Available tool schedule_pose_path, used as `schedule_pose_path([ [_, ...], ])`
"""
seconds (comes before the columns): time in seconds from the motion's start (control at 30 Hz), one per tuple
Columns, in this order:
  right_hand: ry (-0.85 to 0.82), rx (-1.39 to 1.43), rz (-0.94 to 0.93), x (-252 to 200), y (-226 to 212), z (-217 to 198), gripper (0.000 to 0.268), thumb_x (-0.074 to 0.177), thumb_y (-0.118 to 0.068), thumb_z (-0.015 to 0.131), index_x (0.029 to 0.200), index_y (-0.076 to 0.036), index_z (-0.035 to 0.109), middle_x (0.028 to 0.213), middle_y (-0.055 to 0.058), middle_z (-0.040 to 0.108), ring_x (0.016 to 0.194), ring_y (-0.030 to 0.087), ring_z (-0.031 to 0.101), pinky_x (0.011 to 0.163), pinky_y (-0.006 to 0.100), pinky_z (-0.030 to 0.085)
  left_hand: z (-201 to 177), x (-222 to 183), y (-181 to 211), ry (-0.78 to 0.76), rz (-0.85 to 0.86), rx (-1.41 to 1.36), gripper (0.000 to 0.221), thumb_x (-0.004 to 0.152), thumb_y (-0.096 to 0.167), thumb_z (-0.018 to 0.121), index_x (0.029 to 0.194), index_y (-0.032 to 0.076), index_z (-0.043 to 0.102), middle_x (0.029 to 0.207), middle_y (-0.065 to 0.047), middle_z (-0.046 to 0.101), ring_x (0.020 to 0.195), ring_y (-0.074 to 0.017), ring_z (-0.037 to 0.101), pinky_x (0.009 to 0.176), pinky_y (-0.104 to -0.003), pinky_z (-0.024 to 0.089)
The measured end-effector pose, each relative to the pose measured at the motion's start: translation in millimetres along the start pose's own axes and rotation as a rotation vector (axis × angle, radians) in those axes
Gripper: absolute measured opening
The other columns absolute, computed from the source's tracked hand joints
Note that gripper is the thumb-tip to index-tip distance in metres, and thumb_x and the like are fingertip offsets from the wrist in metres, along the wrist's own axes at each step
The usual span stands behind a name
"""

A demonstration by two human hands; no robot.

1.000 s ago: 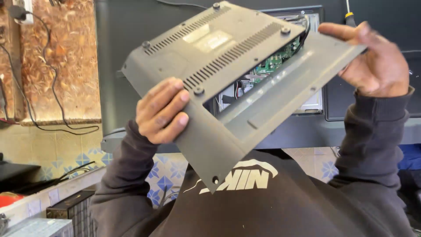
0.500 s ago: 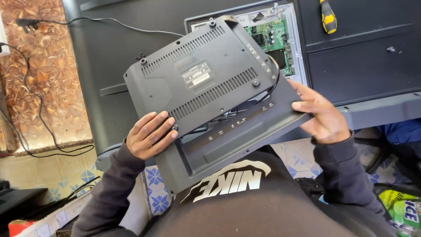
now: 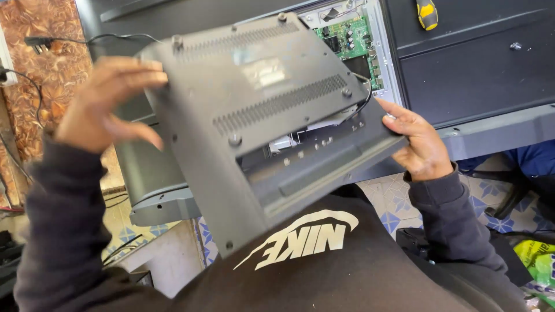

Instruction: Reassembling a television by connecting internal wires, fitting the back cover, and screwing it into place.

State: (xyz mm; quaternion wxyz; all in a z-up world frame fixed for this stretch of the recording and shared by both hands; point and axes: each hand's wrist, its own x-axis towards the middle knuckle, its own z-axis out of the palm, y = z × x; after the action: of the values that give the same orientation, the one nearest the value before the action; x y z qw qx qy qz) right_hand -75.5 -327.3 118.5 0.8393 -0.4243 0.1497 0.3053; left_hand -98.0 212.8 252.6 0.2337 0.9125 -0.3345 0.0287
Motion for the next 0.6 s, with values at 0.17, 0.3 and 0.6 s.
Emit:
schedule_pose_path([
  [0.17, -0.045, -0.003, -0.061, 15, -15, -10, 0.058, 0.093, -0.001, 0.063, 0.151, 0.002, 0.053, 0.118, 0.017, 0.075, 0.086, 0.018, 0.078, 0.068, 0.021, 0.064, 6, 41, -78, 0.123, -0.171, -0.466, 0.056, 0.101, 0.034, 0.059, 0.128, -0.015, 0.062, 0.126, -0.029, 0.066, 0.120, -0.0355, 0.067, 0.115, -0.045, 0.054],
  [0.3, -0.041, -0.160, -0.060, 19, -26, -13, 0.061, 0.088, -0.008, 0.070, 0.147, -0.001, 0.058, 0.124, 0.013, 0.073, 0.094, 0.018, 0.076, 0.082, 0.026, 0.064, 45, 83, -138, 0.038, -0.462, -0.439, 0.022, 0.099, 0.014, 0.066, 0.117, 0.001, 0.070, 0.131, -0.012, 0.071, 0.108, -0.0161, 0.069, 0.097, -0.027, 0.056],
  [0.6, -0.083, -0.301, -0.032, 30, -56, 18, 0.062, 0.088, -0.007, 0.064, 0.150, -0.001, 0.056, 0.131, 0.013, 0.070, 0.101, 0.018, 0.072, 0.090, 0.026, 0.061, 74, 161, -92, -0.482, -0.416, -0.590, 0.060, 0.085, 0.008, 0.062, 0.144, 0.007, 0.052, 0.139, -0.005, 0.060, 0.125, -0.0153, 0.056, 0.104, -0.034, 0.048],
])
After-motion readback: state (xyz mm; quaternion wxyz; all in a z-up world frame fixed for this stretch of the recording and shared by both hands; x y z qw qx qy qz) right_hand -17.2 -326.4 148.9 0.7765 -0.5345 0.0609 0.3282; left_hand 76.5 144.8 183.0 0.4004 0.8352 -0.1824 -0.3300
